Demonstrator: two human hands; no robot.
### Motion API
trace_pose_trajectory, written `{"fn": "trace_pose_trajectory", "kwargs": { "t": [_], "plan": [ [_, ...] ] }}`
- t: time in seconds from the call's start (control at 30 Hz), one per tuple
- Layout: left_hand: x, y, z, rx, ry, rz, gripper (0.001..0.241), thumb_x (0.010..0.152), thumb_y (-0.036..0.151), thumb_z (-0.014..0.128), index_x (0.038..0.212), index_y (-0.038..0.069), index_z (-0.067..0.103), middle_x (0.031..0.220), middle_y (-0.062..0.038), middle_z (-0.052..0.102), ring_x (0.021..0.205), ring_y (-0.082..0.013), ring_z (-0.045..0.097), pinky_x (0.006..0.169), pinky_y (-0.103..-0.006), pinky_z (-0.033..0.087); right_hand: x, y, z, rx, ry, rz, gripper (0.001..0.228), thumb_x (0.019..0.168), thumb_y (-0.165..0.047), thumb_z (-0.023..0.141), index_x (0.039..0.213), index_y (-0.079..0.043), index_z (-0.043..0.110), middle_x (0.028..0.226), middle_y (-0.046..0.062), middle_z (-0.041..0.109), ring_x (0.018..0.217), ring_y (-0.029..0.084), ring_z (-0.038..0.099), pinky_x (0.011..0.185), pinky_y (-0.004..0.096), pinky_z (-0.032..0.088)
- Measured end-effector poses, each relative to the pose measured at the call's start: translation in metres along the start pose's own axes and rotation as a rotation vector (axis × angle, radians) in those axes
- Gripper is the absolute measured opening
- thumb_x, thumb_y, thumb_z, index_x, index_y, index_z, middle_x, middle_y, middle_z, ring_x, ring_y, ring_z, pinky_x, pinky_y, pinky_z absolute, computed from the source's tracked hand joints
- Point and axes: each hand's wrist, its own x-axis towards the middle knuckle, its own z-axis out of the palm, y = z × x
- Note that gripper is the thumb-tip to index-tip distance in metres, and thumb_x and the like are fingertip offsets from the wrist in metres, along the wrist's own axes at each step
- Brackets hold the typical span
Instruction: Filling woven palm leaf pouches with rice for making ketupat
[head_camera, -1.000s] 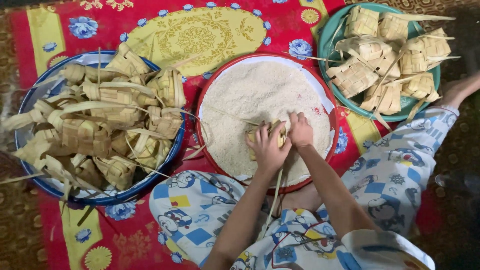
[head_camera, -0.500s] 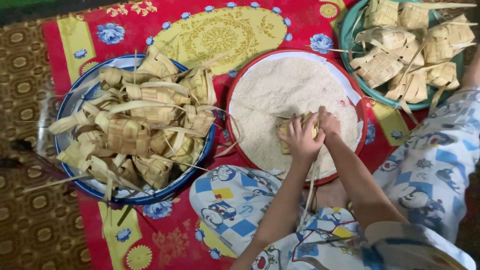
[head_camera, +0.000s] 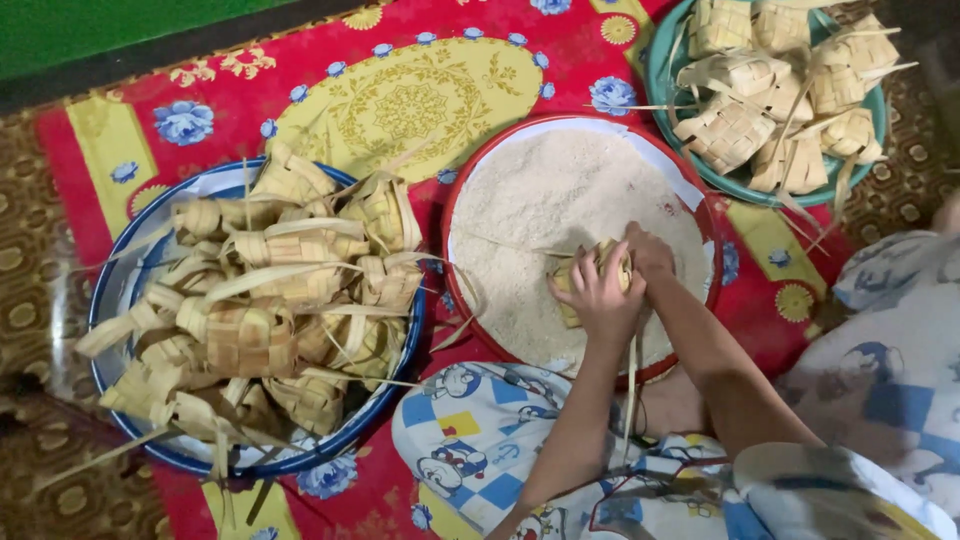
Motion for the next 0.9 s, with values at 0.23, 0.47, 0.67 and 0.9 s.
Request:
{"fn": "trace_pose_trajectory", "kwargs": {
  "t": [0.23,0.47,0.67,0.9],
  "plan": [
    [0.009,0.002,-0.019,-0.100,-0.171,-0.101,0.046,0.082,0.039,0.065,0.127,0.035,0.065,0.121,-0.006,0.058,0.133,-0.0308,0.051,0.096,-0.0747,0.027,-0.034,-0.016,-0.036,0.012,-0.131,-0.118,0.034,0.097,-0.033,0.047,0.116,-0.004,0.051,0.105,0.030,0.072,0.105,0.051,0.071,0.089,0.061,0.055],
    [0.002,-0.008,-0.006,-0.077,-0.197,-0.107,0.048,0.080,0.045,0.065,0.127,0.037,0.066,0.119,-0.005,0.058,0.132,-0.0294,0.050,0.097,-0.0744,0.026,-0.046,-0.019,-0.055,0.130,-0.194,-0.062,0.032,0.095,-0.032,0.050,0.115,-0.007,0.050,0.104,0.027,0.071,0.105,0.051,0.070,0.087,0.061,0.055],
    [0.015,0.004,-0.015,-0.023,-0.157,-0.098,0.047,0.078,0.045,0.064,0.125,0.039,0.066,0.118,-0.003,0.058,0.129,-0.0264,0.052,0.094,-0.0671,0.029,-0.066,-0.038,-0.081,0.065,-0.257,-0.053,0.024,0.098,-0.016,0.040,0.120,-0.006,0.043,0.118,0.028,0.070,0.115,0.051,0.066,0.098,0.060,0.052],
    [0.018,0.009,-0.018,-0.077,-0.175,-0.180,0.044,0.081,0.047,0.062,0.124,0.040,0.067,0.118,-0.002,0.058,0.129,-0.0270,0.051,0.091,-0.0691,0.030,-0.029,-0.018,-0.038,0.094,-0.210,-0.098,0.026,0.092,-0.017,0.050,0.114,-0.009,0.039,0.107,0.027,0.071,0.108,0.052,0.069,0.092,0.060,0.054]
  ]
}}
